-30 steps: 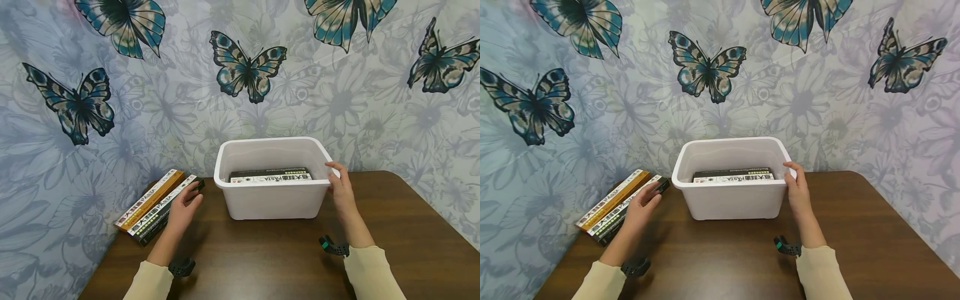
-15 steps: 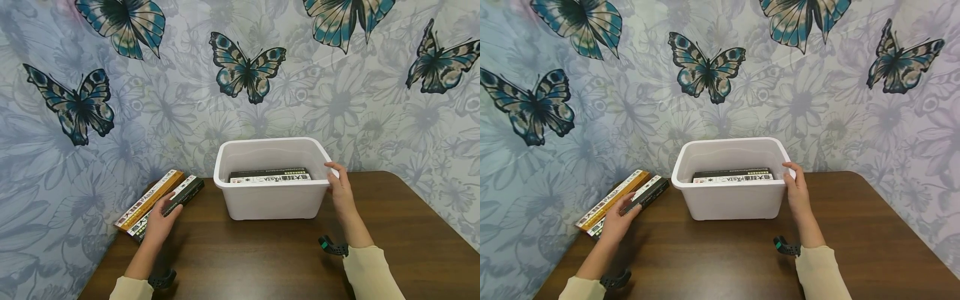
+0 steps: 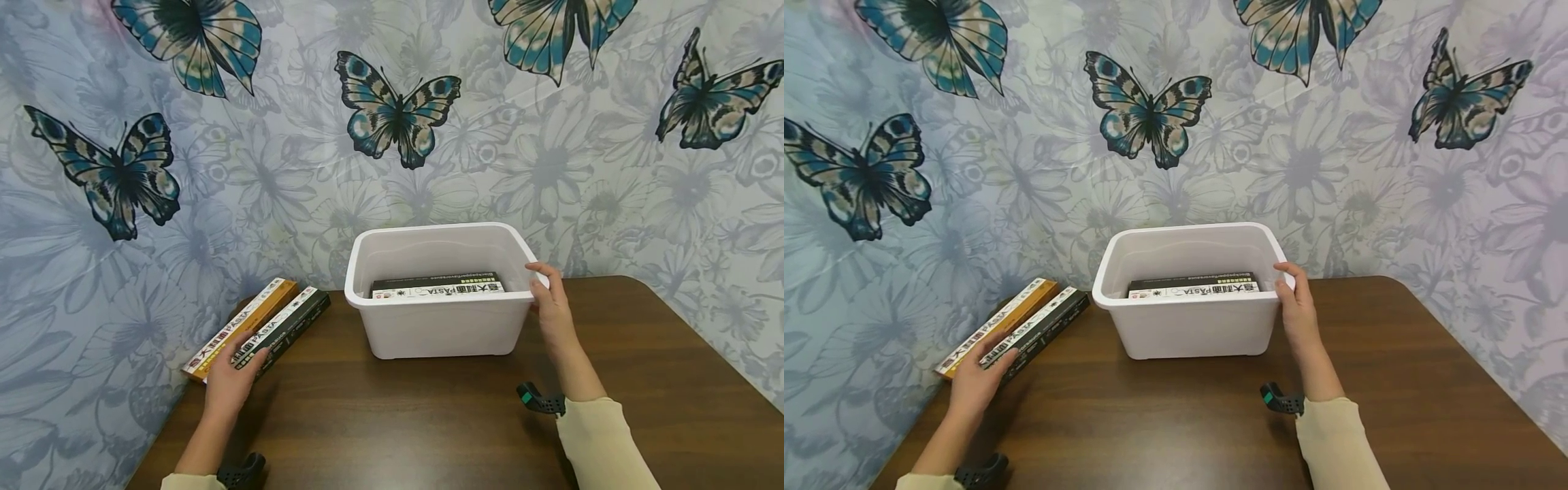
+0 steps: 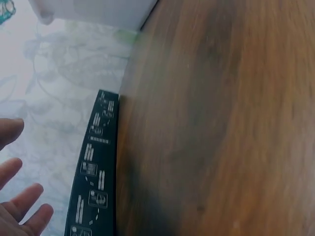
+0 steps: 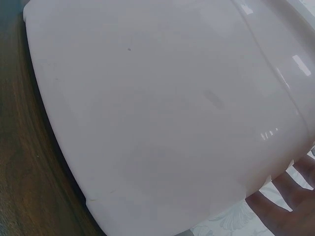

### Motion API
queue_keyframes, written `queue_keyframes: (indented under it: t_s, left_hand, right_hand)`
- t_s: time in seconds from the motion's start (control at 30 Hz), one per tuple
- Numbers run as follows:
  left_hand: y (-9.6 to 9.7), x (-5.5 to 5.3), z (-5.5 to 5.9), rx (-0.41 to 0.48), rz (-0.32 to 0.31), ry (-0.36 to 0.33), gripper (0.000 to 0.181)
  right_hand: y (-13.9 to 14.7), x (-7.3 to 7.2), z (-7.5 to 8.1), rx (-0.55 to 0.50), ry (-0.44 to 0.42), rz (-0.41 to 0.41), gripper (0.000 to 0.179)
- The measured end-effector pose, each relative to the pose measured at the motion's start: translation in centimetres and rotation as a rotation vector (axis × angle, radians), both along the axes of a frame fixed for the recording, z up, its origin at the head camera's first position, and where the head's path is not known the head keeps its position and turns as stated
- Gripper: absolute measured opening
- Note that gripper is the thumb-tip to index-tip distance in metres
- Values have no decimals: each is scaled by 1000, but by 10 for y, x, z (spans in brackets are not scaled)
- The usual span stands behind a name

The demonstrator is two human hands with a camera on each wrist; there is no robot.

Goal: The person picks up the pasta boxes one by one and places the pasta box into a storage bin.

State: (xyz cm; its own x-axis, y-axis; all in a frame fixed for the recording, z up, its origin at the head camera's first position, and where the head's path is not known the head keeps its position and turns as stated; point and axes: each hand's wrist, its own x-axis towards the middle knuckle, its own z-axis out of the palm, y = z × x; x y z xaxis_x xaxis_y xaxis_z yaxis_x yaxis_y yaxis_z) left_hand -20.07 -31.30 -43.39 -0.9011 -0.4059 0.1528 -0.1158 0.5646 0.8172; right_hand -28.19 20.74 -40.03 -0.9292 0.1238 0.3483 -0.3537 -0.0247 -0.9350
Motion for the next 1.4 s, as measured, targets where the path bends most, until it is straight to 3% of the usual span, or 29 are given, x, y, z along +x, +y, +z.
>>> queue_keyframes:
  t_s: [0.3, 0.73, 1.2, 1.3, 1.4]
  left_hand:
    - [-18, 7, -4, -7, 86, -4, 63]
    - [-31, 16, -15, -67, 124, -46, 65]
    - [-33, 22, -27, 58, 86, -75, 82]
    - [-35, 22, -30, 62, 74, -113, 89]
    - [-37, 21, -32, 35, 21, -160, 97]
  right_hand:
    - [-3, -1, 2, 11, -7, -9, 37]
    - [-2, 0, 1, 7, -10, -10, 36]
    - [-1, 0, -1, -1, 5, -8, 36]
    - [-1, 0, -1, -2, 11, -5, 37]
    - [-1, 1, -1, -2, 16, -3, 37]
